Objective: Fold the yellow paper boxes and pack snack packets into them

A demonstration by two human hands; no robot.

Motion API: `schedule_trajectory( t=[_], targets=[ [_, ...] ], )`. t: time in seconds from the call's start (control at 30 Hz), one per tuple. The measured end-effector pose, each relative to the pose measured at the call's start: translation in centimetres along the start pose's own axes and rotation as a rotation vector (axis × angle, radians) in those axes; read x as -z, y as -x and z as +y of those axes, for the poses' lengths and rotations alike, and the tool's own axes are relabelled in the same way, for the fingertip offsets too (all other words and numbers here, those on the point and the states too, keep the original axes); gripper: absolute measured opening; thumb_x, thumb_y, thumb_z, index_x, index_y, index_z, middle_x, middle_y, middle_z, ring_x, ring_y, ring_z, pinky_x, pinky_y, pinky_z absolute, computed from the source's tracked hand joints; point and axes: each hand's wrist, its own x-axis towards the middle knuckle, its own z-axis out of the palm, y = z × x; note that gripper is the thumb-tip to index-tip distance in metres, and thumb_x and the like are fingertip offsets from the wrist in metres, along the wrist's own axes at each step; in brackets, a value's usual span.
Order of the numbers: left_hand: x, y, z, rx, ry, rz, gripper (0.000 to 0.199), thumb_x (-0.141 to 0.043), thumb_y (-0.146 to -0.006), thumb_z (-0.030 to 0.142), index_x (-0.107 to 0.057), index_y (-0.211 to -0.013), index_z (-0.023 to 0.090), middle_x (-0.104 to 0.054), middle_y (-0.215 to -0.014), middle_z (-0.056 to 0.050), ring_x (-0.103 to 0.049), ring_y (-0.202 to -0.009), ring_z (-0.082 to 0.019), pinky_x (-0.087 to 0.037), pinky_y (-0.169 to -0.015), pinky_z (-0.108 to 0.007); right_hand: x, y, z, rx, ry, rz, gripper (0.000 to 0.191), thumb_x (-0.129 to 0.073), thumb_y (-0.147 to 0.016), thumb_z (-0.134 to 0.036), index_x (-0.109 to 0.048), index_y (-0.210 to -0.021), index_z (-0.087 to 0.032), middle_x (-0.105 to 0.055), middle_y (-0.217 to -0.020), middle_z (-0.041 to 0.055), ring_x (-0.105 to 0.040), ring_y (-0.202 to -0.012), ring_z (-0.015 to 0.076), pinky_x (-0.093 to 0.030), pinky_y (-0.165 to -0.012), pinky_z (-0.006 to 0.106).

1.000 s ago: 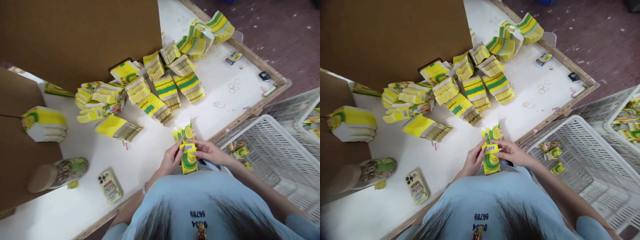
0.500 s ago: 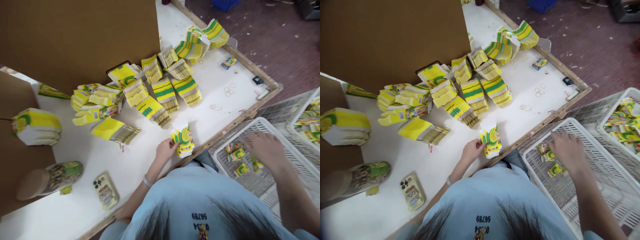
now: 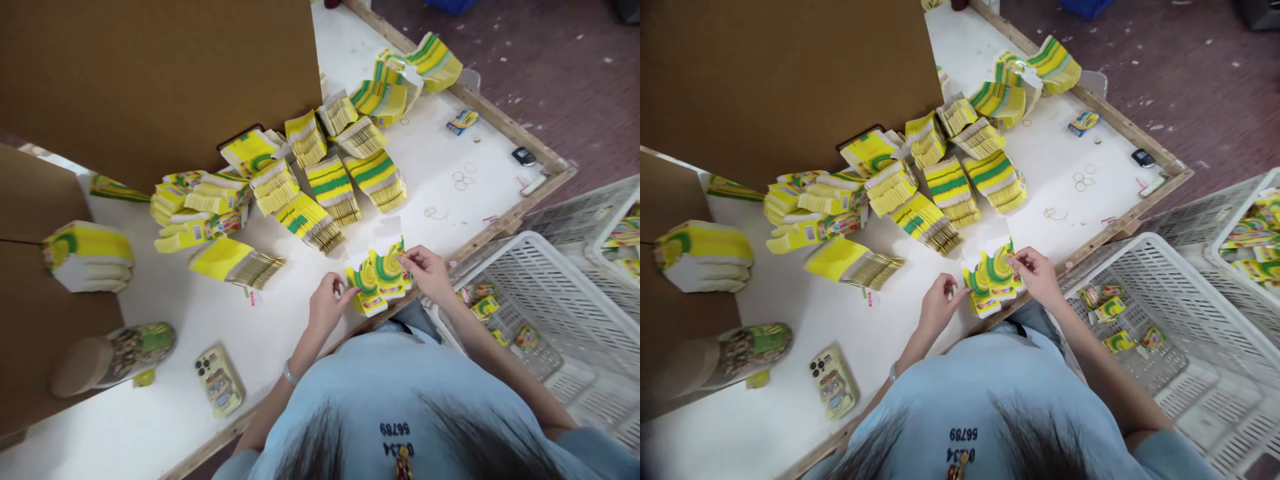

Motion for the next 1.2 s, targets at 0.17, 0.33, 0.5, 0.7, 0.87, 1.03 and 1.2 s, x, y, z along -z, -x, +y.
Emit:
schedule_trajectory(
  t=[0.17,0.33,0.5,0.7,0.87,1.03,1.2],
  targets=[
    [0.3,0.7,3.4,-0.338,0.16,-0.202,0.028,-0.05,-0.098,0.043,-0.054,-0.083,0.02,-0.057,-0.074,0.001,-0.052,-0.064,-0.013,-0.041,-0.06,-0.024,-3.2,2.9,-2.4,0.027,-0.253,0.034,0.038,-0.06,-0.093,-0.063,-0.05,-0.098,-0.026,-0.062,-0.078,-0.0019,-0.057,-0.064,0.0147,-0.05,-0.06,0.027],
    [0.4,1.2,3.9,-0.695,-0.068,-0.16,0.032,-0.038,-0.104,0.027,-0.055,-0.077,0.02,-0.057,-0.076,-0.003,-0.054,-0.068,-0.014,-0.043,-0.064,-0.025,-5.8,4.2,-3.0,0.193,-0.101,0.206,0.035,-0.06,-0.096,-0.054,-0.048,-0.114,-0.027,-0.063,-0.088,0.0003,-0.061,-0.075,0.0171,-0.052,-0.071,0.031],
    [0.8,1.1,3.3,-0.857,-0.139,0.021,0.026,-0.045,-0.101,0.023,-0.061,-0.081,0.019,-0.061,-0.091,-0.007,-0.057,-0.084,-0.018,-0.049,-0.074,-0.029,-5.3,4.2,-3.3,0.197,-0.027,0.106,0.031,-0.045,-0.102,-0.056,-0.05,-0.106,-0.026,-0.065,-0.084,0.0022,-0.065,-0.073,0.0192,-0.053,-0.068,0.032],
    [0.6,1.1,3.1,-0.93,-0.155,-0.048,0.022,-0.048,-0.1,0.019,-0.059,-0.082,0.019,-0.062,-0.097,-0.007,-0.058,-0.084,-0.017,-0.049,-0.07,-0.028,-5.7,4.1,-3.8,0.253,-0.038,0.083,0.038,-0.046,-0.101,-0.059,-0.048,-0.119,-0.026,-0.069,-0.088,0.0041,-0.067,-0.079,0.0218,-0.056,-0.07,0.035],
    [0.6,1.3,2.5,-0.812,0.022,-0.023,0.011,-0.053,-0.1,0.028,-0.055,-0.108,0.02,-0.059,-0.123,-0.014,-0.057,-0.123,-0.027,-0.054,-0.098,-0.043,-6.1,3.9,-4.1,0.279,-0.098,0.07,0.035,-0.038,-0.105,-0.054,-0.055,-0.116,-0.026,-0.072,-0.097,0.0081,-0.071,-0.098,0.0252,-0.058,-0.091,0.041],
    [-0.9,1.1,0.9,-0.714,0.301,-0.163,0.078,-0.052,-0.101,0.047,-0.007,-0.161,0.026,-0.022,-0.167,-0.023,-0.029,-0.157,-0.034,-0.036,-0.123,-0.058,-6.2,4.2,-4.2,0.374,-0.026,-0.001,0.047,-0.033,-0.104,-0.056,-0.066,-0.123,-0.028,-0.074,-0.109,0.0127,-0.066,-0.121,0.0328,-0.053,-0.106,0.05],
    [-1.3,1.7,0.6,-0.707,0.338,-0.255,0.075,-0.04,-0.104,0.055,-0.012,-0.165,0.022,-0.027,-0.169,-0.021,-0.025,-0.159,-0.035,-0.026,-0.128,-0.057,-5.9,4.3,-5.2,0.384,0.047,-0.017,0.045,-0.034,-0.105,-0.053,-0.069,-0.121,-0.029,-0.076,-0.112,0.0112,-0.069,-0.117,0.0304,-0.05,-0.109,0.05]
  ],
)
